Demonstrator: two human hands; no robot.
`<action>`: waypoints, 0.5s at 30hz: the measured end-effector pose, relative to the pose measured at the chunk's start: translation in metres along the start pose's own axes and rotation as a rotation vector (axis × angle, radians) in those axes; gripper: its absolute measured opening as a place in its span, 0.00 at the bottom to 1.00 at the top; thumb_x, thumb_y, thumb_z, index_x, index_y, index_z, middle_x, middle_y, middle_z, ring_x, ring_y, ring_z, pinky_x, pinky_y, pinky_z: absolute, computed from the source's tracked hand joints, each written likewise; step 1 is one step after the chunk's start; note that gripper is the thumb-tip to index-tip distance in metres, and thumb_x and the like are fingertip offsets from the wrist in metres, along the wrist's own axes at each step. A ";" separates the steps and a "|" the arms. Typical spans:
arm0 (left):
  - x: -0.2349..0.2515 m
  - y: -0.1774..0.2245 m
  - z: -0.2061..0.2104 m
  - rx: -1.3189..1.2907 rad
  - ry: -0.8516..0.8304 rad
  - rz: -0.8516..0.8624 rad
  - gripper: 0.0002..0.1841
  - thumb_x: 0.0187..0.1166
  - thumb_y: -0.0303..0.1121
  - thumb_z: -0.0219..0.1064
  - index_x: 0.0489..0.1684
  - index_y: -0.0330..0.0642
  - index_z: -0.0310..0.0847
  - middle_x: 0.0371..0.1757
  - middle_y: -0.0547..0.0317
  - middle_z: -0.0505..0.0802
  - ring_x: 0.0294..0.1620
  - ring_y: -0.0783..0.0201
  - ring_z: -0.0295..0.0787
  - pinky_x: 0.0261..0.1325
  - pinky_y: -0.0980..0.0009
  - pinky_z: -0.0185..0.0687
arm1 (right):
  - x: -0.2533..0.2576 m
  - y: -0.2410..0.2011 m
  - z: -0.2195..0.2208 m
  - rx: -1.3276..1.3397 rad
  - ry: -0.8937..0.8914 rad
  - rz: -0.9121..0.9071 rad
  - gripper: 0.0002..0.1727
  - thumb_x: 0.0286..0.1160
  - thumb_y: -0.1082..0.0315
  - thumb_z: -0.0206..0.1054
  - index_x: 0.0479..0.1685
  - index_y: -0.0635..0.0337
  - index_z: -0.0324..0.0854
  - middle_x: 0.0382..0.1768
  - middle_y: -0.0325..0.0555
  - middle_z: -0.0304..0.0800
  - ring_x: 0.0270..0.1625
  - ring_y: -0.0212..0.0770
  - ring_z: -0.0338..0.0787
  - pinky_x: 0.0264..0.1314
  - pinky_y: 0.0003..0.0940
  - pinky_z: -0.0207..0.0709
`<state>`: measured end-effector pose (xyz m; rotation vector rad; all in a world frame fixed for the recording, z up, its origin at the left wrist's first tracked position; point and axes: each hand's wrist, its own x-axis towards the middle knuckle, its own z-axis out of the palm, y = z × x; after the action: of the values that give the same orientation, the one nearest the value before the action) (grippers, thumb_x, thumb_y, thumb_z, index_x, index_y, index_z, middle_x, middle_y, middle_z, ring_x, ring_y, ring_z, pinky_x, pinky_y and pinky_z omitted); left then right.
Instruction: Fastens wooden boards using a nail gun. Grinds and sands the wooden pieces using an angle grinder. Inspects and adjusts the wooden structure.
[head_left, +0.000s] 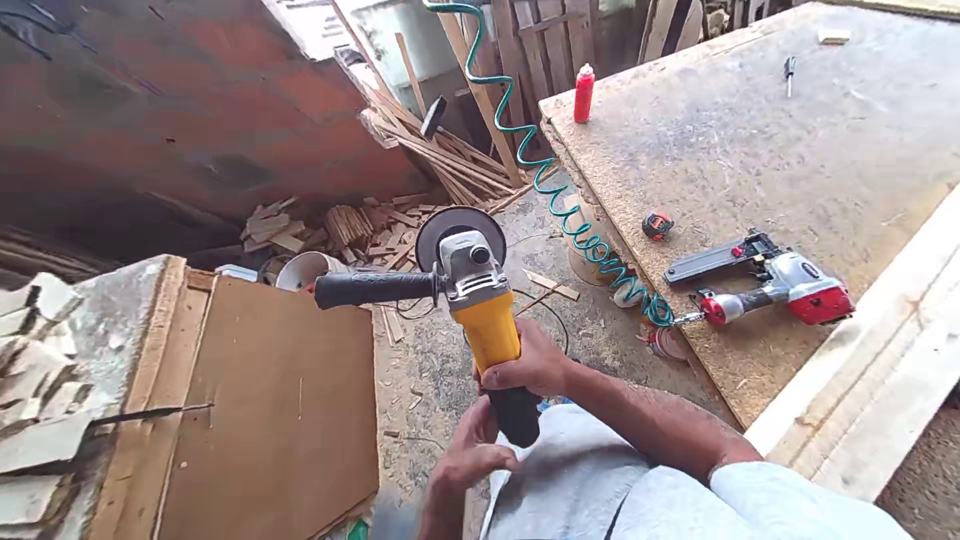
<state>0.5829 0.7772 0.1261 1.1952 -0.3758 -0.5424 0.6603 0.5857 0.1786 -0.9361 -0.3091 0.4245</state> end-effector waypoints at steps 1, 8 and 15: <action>0.012 0.002 -0.017 -0.107 -0.092 -0.015 0.43 0.55 0.52 0.88 0.78 0.58 0.77 0.69 0.67 0.91 0.70 0.67 0.87 0.74 0.62 0.84 | 0.009 0.001 -0.007 -0.029 -0.026 -0.014 0.29 0.58 0.63 0.80 0.58 0.69 0.77 0.38 0.52 0.95 0.39 0.45 0.96 0.46 0.44 0.93; 0.078 -0.018 -0.088 -0.450 -0.071 0.020 0.28 0.63 0.57 0.81 0.59 0.53 0.89 0.47 0.56 0.97 0.48 0.57 0.96 0.54 0.56 0.93 | 0.107 0.013 -0.039 -0.264 -0.174 0.123 0.29 0.60 0.56 0.77 0.58 0.65 0.81 0.43 0.47 0.96 0.45 0.39 0.95 0.53 0.43 0.89; 0.156 0.027 -0.222 0.596 0.651 -0.512 0.40 0.49 0.41 0.86 0.65 0.30 0.77 0.39 0.42 0.94 0.34 0.49 0.95 0.41 0.48 0.94 | 0.137 -0.003 -0.105 -0.926 0.048 0.426 0.32 0.81 0.54 0.67 0.81 0.60 0.72 0.56 0.54 0.94 0.57 0.50 0.94 0.67 0.57 0.83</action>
<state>0.8363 0.8651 0.0768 1.9824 0.3708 -0.4502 0.8260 0.5757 0.1323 -1.9339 -0.2581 0.6635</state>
